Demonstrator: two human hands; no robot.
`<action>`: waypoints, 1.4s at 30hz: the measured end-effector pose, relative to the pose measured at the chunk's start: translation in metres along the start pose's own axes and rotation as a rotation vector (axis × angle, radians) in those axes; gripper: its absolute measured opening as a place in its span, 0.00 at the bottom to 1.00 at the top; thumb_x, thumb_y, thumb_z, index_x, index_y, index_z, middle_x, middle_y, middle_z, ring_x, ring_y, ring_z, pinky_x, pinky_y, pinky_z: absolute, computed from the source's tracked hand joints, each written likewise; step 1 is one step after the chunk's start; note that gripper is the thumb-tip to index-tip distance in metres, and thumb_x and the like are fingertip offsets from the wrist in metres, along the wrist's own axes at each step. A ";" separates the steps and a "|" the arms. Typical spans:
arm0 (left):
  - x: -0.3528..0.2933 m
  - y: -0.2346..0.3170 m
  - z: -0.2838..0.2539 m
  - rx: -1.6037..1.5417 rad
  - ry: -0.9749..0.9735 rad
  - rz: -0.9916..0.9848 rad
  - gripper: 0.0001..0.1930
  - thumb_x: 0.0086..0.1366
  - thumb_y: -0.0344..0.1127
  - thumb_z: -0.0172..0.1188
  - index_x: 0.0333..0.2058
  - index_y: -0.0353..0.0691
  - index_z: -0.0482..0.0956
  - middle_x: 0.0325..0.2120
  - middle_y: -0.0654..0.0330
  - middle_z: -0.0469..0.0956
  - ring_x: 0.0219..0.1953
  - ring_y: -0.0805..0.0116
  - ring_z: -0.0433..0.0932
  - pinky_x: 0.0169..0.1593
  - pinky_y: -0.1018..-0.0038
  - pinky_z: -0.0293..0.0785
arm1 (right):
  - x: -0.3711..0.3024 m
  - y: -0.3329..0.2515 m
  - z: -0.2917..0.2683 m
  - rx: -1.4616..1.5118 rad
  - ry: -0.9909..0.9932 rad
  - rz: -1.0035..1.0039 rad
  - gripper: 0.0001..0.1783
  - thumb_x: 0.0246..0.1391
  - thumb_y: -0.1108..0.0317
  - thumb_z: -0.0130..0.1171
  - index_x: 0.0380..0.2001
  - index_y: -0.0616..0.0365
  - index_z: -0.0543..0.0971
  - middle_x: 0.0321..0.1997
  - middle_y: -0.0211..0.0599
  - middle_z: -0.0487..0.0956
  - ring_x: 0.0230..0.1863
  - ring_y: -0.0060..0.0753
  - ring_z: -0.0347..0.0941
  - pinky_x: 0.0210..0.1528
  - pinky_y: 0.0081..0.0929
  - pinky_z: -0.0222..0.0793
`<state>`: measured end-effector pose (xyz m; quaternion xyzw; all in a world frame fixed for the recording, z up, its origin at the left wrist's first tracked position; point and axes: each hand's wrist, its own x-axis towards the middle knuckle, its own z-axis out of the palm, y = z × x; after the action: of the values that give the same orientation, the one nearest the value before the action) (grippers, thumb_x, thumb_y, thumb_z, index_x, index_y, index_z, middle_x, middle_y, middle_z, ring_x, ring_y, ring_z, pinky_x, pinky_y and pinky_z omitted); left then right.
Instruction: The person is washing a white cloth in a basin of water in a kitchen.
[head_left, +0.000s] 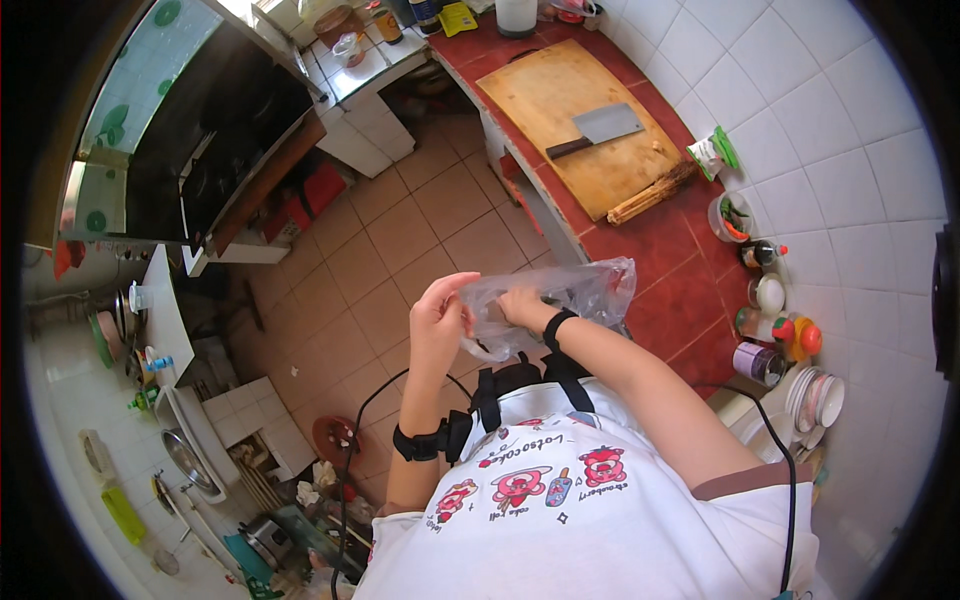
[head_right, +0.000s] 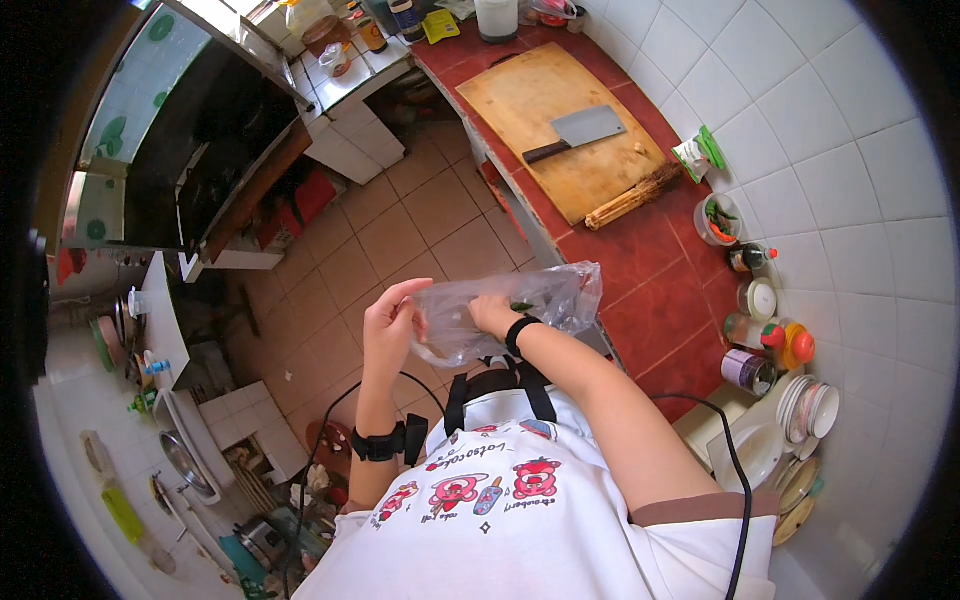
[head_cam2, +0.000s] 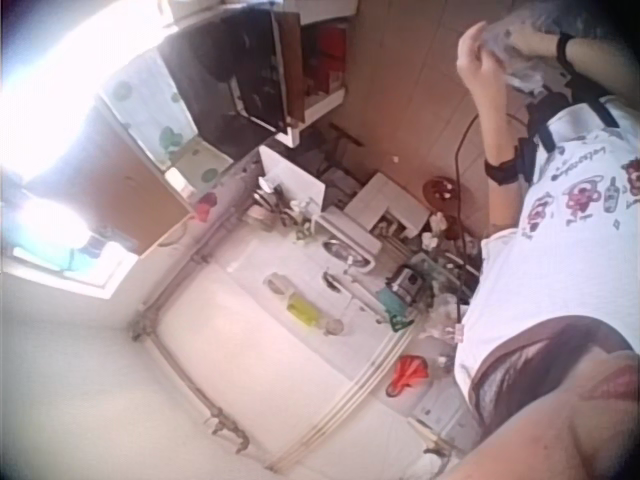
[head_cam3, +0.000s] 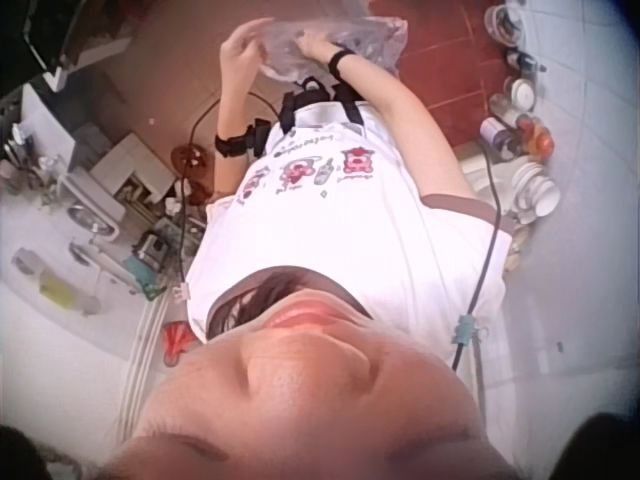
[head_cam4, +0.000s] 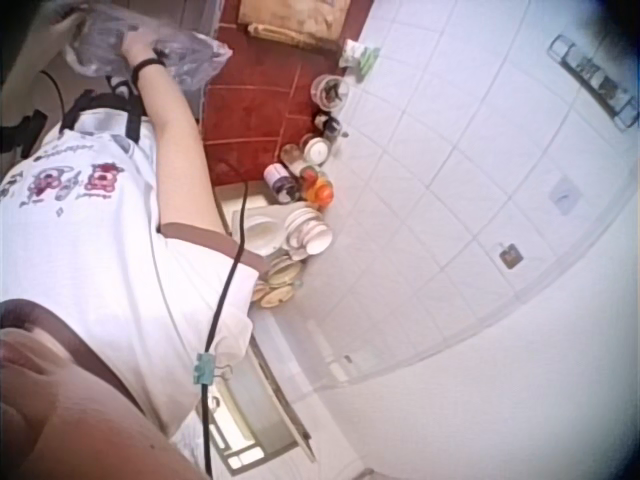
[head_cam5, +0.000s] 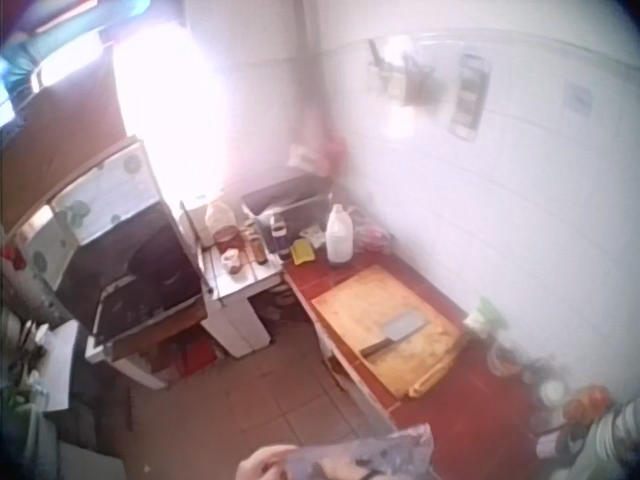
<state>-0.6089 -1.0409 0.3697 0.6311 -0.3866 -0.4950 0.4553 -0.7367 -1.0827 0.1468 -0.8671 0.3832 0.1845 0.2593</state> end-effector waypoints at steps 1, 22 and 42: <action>0.000 -0.003 -0.001 0.036 0.001 0.021 0.15 0.60 0.22 0.39 0.40 0.35 0.75 0.15 0.64 0.69 0.15 0.80 0.66 0.21 0.84 0.62 | -0.001 -0.002 -0.001 -0.127 -0.016 -0.014 0.11 0.47 0.67 0.50 0.34 0.53 0.79 0.43 0.41 0.75 0.40 0.42 0.75 0.38 0.49 0.69; -0.007 -0.012 -0.002 0.069 0.197 0.102 0.19 0.50 0.15 0.37 0.33 0.34 0.77 0.28 0.60 0.75 0.19 0.77 0.70 0.25 0.82 0.67 | -0.028 0.030 -0.003 -0.236 -0.326 -0.371 0.13 0.45 0.69 0.51 0.38 0.53 0.76 0.42 0.38 0.74 0.47 0.46 0.68 0.42 0.44 0.69; 0.011 -0.098 -0.016 0.391 0.295 0.149 0.12 0.49 0.22 0.44 0.30 0.35 0.76 0.31 0.48 0.74 0.36 0.51 0.73 0.42 0.66 0.69 | -0.008 0.022 -0.029 -0.086 -0.341 -0.531 0.18 0.39 0.75 0.53 0.39 0.62 0.69 0.38 0.52 0.71 0.38 0.56 0.68 0.40 0.42 0.64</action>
<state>-0.5873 -1.0205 0.2744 0.7422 -0.4498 -0.2783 0.4114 -0.7553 -1.1078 0.1671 -0.9035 0.0862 0.2690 0.3222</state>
